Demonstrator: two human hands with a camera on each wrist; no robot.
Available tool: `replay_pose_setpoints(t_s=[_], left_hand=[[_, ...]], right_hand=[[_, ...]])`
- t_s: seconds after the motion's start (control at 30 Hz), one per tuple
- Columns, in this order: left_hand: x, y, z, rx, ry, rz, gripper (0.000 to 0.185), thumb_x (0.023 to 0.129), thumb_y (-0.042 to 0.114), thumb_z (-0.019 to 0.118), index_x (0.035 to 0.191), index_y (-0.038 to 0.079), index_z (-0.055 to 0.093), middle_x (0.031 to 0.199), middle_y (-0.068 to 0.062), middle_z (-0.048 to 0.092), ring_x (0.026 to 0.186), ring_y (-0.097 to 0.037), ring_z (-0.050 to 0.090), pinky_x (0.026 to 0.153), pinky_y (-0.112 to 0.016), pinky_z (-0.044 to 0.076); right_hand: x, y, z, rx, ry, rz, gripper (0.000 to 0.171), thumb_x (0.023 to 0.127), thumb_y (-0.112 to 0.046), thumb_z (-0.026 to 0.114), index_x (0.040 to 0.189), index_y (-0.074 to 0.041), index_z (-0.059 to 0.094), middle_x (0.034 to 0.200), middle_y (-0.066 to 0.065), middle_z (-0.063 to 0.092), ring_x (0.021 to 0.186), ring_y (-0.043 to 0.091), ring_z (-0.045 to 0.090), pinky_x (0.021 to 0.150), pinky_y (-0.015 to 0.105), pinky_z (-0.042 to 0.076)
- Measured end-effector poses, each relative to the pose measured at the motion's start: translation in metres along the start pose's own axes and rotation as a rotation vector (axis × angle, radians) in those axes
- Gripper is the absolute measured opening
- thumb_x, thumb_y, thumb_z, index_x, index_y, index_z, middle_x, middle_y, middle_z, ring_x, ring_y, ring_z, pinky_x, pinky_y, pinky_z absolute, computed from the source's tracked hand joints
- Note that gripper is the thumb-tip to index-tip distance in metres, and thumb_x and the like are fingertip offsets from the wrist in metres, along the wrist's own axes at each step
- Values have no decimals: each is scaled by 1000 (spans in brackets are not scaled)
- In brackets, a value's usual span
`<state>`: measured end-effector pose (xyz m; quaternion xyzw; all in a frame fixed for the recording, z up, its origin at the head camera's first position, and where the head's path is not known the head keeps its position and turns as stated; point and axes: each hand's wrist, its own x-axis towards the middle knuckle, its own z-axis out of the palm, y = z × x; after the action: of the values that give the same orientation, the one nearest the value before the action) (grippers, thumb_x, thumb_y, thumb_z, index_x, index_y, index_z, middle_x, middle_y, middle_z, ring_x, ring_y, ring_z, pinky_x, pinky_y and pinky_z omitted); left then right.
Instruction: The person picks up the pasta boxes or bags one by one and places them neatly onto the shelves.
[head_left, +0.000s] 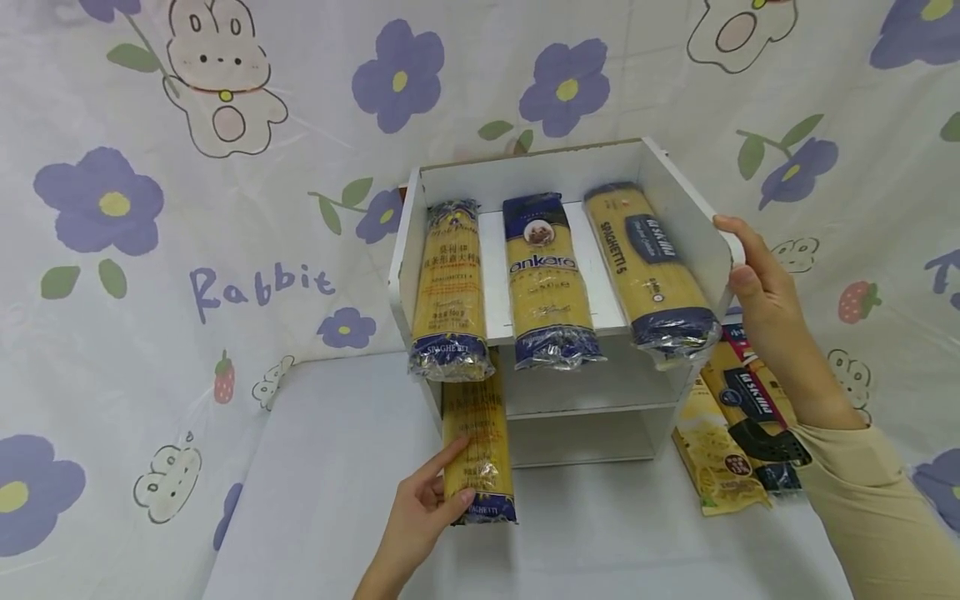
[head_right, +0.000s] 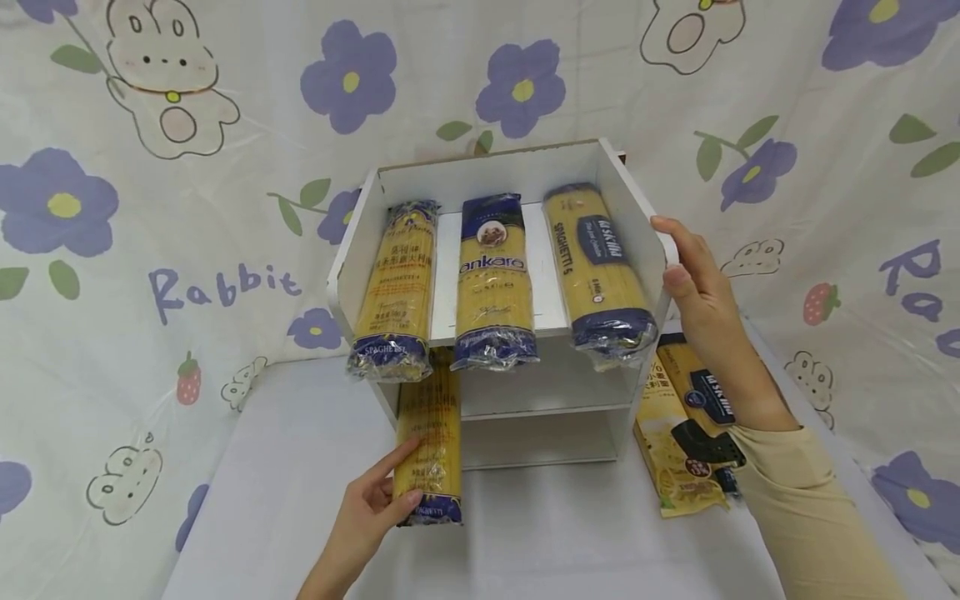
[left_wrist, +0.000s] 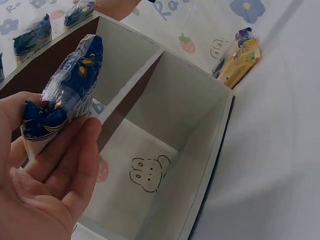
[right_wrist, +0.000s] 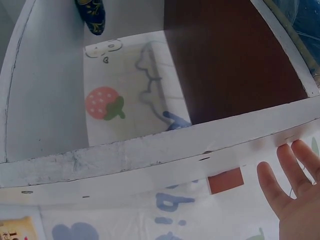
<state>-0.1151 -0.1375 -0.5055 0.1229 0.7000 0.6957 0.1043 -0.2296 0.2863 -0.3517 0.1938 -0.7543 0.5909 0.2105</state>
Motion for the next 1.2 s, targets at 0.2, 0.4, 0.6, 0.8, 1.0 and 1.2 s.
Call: replay_pose_setpoints(t_s=[0.2,0.4,0.6,0.8,1.0,1.2], left_hand=[[6,6,-6,92,-10,41,59,96,13,64,151,17,42,131,-26,61,96,-6,71,80,-22,58],[-12,43,-21,283,-61,-98,42,96,33,64,138,24,59,67,-18,69,51,-13,64,52,-29,55],[-28,65,-8,-52,-364,32,39,104,10,47,143,4,50,98,-25,73,81,-12,75,63,-31,60],[-24,45,15,-211,-495,-88,49,105,12,47,152,11,37,146,-19,53,132,-21,57,103,-25,50],[-14,31,18,-199,-470,-61,46,105,8,47,150,9,40,150,-25,46,138,-19,51,108,-26,47],[0,26,15,-105,-457,86,41,104,4,46,145,2,46,146,-26,49,135,-18,54,107,-27,48]], right_hand=[[-1,-3,2,0,10,5,62,100,-52,48,151,-17,38,144,2,49,114,13,53,84,13,51],[-1,-2,2,12,-6,-11,60,101,-49,49,150,-17,39,140,-1,51,112,13,53,83,14,51],[-1,-4,0,19,5,-8,59,101,-49,49,150,-18,39,142,-1,50,114,12,53,85,13,50],[-1,-4,1,35,-22,-14,57,102,-45,49,151,-17,39,143,-2,50,115,12,53,87,14,49],[-1,-4,0,3,-25,-18,54,104,-42,45,151,-18,38,143,-2,50,115,12,53,87,14,49],[-1,-3,-1,9,-36,-25,53,104,-41,45,151,-18,37,142,-4,49,114,11,52,85,13,50]])
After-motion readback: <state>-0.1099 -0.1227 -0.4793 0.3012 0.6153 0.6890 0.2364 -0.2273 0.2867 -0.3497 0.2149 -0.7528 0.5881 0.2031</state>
